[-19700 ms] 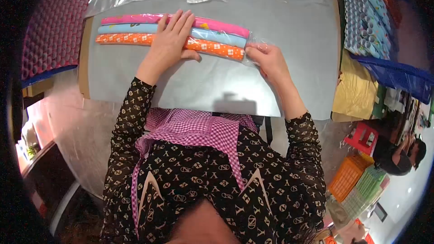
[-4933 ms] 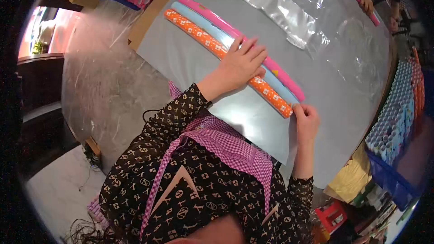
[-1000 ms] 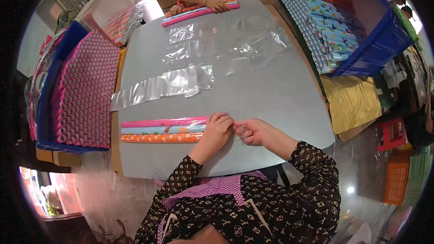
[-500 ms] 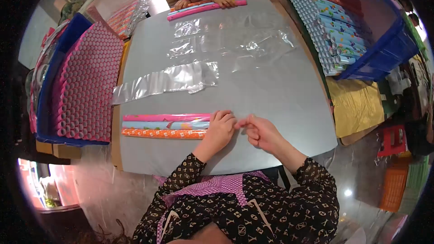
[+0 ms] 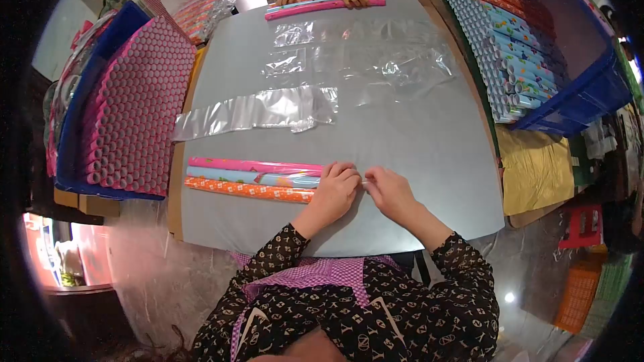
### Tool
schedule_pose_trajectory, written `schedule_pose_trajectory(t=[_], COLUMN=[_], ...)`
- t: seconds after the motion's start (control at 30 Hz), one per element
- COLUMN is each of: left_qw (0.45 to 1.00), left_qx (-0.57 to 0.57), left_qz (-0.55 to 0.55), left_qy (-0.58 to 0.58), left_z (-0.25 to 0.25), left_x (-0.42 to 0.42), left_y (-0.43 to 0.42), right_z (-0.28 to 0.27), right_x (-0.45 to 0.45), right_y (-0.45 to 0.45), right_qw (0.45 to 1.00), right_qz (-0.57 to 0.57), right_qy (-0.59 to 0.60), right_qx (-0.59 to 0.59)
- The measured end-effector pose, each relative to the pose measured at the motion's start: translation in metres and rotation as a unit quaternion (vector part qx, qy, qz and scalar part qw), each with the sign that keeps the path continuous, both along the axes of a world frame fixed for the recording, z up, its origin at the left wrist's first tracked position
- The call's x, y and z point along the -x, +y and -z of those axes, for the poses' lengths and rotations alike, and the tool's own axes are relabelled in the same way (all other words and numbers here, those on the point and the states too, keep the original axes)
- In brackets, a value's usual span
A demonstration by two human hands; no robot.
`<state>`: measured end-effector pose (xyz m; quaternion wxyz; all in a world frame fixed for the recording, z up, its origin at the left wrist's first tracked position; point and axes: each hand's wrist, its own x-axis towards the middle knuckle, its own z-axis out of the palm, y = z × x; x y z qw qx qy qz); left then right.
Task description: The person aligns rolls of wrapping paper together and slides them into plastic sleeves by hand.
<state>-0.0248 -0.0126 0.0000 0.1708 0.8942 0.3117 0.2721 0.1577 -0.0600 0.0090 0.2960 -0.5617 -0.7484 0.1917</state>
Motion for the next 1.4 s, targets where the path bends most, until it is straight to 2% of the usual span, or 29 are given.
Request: schedule_pose_trajectory(t=[0.07,0.1,0.17,0.2,0.27,0.3,0.37,0.5,0.53,0.57,0.6,0.63,0.67,0.8,0.87,0.9,0.93,0.97,1.0,1.03,1.07,1.1,1.17,1.2,1.27,1.4], left_qw=[1.000,1.000,1.000,1.000,1.000,0.999,0.999,0.999,0.999,0.999,1.000,1.000,1.000,0.999,0.999,0.999,0.999,0.999,0.999,0.999,0.999,0.999,0.998,0.999,0.999,1.000], left_qx=[-0.001,-0.002,-0.003,-0.005,-0.022,-0.038,-0.038,-0.049,-0.049,-0.040,-0.030,-0.029,-0.030,-0.052,-0.052,-0.053,-0.053,-0.045,-0.038,-0.038,-0.036,-0.032,-0.051,-0.050,-0.049,-0.028], left_qz=[-0.001,-0.003,-0.005,-0.006,-0.004,-0.001,0.002,0.004,0.006,0.003,0.002,0.005,0.005,-0.003,-0.002,-0.001,-0.001,-0.001,-0.002,-0.004,0.004,0.012,0.001,0.003,0.001,-0.004], left_qy=[0.002,0.006,-0.006,-0.016,-0.022,-0.028,-0.025,-0.016,-0.017,-0.009,-0.001,-0.001,-0.006,-0.015,-0.011,-0.007,-0.007,-0.013,-0.018,-0.018,-0.022,-0.025,-0.023,-0.022,-0.022,-0.011], left_z=[-0.001,-0.001,-0.002,-0.003,0.001,0.002,0.003,0.004,0.003,0.002,0.002,0.002,0.003,0.002,0.003,0.003,0.003,0.003,0.002,0.002,0.003,0.004,0.005,0.004,0.003,0.003], left_x=[0.000,0.000,-0.001,-0.002,-0.003,-0.003,-0.003,-0.003,-0.003,-0.003,-0.003,-0.002,-0.002,-0.005,-0.005,-0.005,-0.005,-0.006,-0.005,-0.005,-0.005,-0.005,-0.005,-0.005,-0.006,-0.006], left_y=[0.000,-0.001,-0.001,-0.001,-0.001,-0.001,-0.001,-0.001,-0.002,-0.002,-0.003,-0.003,-0.002,-0.003,-0.003,-0.003,-0.004,-0.004,-0.004,-0.004,-0.004,-0.004,-0.005,-0.004,-0.004,-0.005], right_z=[0.008,0.005,-0.003,0.001,0.012,0.003,-0.021,-0.019,-0.019,-0.019,-0.022,-0.026,-0.028,-0.016,-0.017,-0.017,-0.017,-0.017,-0.015,-0.011,-0.007,-0.003,0.005,0.009,0.014,-0.014], right_x=[0.002,0.002,0.003,0.003,0.001,-0.001,-0.003,-0.004,-0.004,-0.004,-0.004,-0.004,-0.003,-0.005,-0.003,-0.002,-0.002,-0.002,-0.007,-0.017,-0.021,-0.019,-0.014,-0.014,-0.016,-0.005], right_y=[0.001,0.003,0.011,0.013,0.017,0.019,0.022,0.017,0.012,0.008,0.006,0.002,0.000,-0.005,-0.007,-0.006,-0.004,-0.002,0.000,0.003,0.005,0.007,0.009,0.008,0.002,-0.009], right_qw=[0.982,0.982,0.906,0.906,0.841,0.841,0.757,0.791,0.879,0.944,0.944,0.983,0.998,0.999,0.992,0.992,0.959,0.894,0.894,0.794,0.666,0.666,0.425,0.426,0.338,0.369], right_qz=[0.054,0.054,0.102,0.102,0.114,0.112,0.136,0.118,0.074,0.028,0.031,0.001,-0.028,-0.012,0.030,0.029,0.060,0.089,0.088,0.083,0.075,0.073,0.200,0.198,0.150,0.153], right_qy=[0.140,0.139,0.300,0.300,0.419,0.419,0.442,0.404,0.301,0.190,0.191,0.089,-0.016,-0.036,-0.003,-0.003,0.136,0.271,0.271,0.391,0.496,0.494,0.648,0.646,0.714,0.727], right_qx=[0.115,0.116,0.280,0.280,0.322,0.322,0.461,0.445,0.361,0.268,0.268,0.160,0.048,0.022,0.126,0.127,0.240,0.345,0.346,0.457,0.553,0.554,0.600,0.601,0.595,0.558])
